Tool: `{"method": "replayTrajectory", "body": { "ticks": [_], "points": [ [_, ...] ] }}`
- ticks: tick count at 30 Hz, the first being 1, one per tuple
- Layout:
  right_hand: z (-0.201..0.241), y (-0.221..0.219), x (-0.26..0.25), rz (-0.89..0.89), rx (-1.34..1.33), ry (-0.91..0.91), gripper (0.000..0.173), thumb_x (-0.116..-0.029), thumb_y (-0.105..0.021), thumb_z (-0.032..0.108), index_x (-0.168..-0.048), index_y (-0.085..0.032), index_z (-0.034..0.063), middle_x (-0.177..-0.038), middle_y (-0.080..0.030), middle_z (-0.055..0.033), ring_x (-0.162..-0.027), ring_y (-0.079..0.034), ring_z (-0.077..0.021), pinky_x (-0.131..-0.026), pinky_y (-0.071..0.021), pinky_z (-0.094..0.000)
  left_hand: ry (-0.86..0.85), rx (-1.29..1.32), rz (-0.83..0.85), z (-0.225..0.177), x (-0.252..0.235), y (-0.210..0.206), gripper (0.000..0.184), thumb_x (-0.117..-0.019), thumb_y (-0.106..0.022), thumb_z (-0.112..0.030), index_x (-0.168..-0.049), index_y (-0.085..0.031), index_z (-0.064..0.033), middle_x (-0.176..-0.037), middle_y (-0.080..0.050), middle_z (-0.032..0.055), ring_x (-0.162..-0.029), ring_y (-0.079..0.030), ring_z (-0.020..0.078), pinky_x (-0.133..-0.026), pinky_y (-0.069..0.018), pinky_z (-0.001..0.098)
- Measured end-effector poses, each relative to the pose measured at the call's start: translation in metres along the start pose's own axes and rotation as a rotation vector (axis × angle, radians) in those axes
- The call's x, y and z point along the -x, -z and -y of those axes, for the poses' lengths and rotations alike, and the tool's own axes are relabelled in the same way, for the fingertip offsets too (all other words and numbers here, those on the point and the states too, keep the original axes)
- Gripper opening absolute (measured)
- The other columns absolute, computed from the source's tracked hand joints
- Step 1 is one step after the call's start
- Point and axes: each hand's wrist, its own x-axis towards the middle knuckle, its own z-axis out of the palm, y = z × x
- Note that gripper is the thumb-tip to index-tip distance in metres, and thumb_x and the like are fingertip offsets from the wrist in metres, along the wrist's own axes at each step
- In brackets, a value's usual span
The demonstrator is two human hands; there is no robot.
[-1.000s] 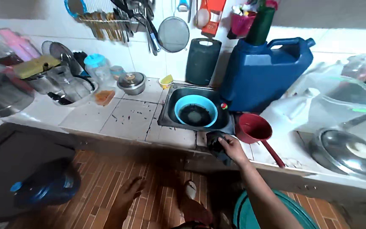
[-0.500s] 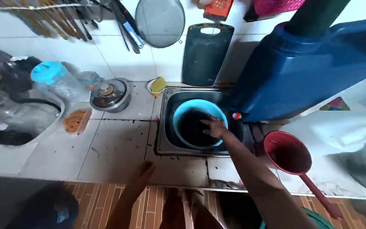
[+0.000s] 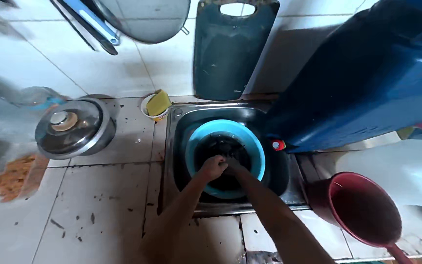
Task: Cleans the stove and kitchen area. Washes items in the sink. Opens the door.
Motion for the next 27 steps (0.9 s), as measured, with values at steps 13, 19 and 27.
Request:
{"method": "replayTrajectory", "body": {
  "ticks": [13,19,27],
  "points": [
    [0.0,0.06,0.031,-0.124,-0.259,0.113,0.028,-0.0992,-0.055,0.002,-0.123,-0.069,-0.0019,-0.132,-0.064,-0.0232,-0.129,-0.058,-0.0353,-0.113,-0.0416,-0.05,0.218,0.196,-0.384,0.034,-0.035,-0.005,0.039,-0.1084,-0.043,-0.009,-0.143,-0.049,0.0066,-0.149,-0.049,0.0262,-0.14,-0.048,0.0347,-0.118,-0.038,0.0446],
    [0.015,0.136,0.109,-0.51,-0.57,0.455,0.016,-0.0934,-0.063,-0.004,-0.105,-0.074,0.0012,-0.104,-0.073,-0.0093,-0.09,-0.068,-0.0153,-0.083,-0.0573,-0.0375,0.253,0.676,-0.492,0.03,-0.024,-0.013,0.047,-0.1117,-0.042,-0.027,-0.145,-0.047,0.0047,-0.144,-0.052,0.0281,-0.132,-0.053,0.0373,-0.109,-0.0449,0.0507],
    [0.028,0.138,0.128,-0.773,-1.113,0.538,0.017,-0.1047,-0.047,0.011,-0.1,-0.062,0.0171,-0.082,-0.063,0.0119,-0.071,-0.06,0.0021,-0.066,-0.0544,-0.0199,0.034,1.083,-0.251,-0.028,-0.015,-0.012,0.045,-0.1126,-0.036,-0.029,-0.149,-0.043,-0.0026,-0.143,-0.055,0.0191,-0.127,-0.057,0.0285,-0.103,-0.0497,0.0476]
  ]
}}
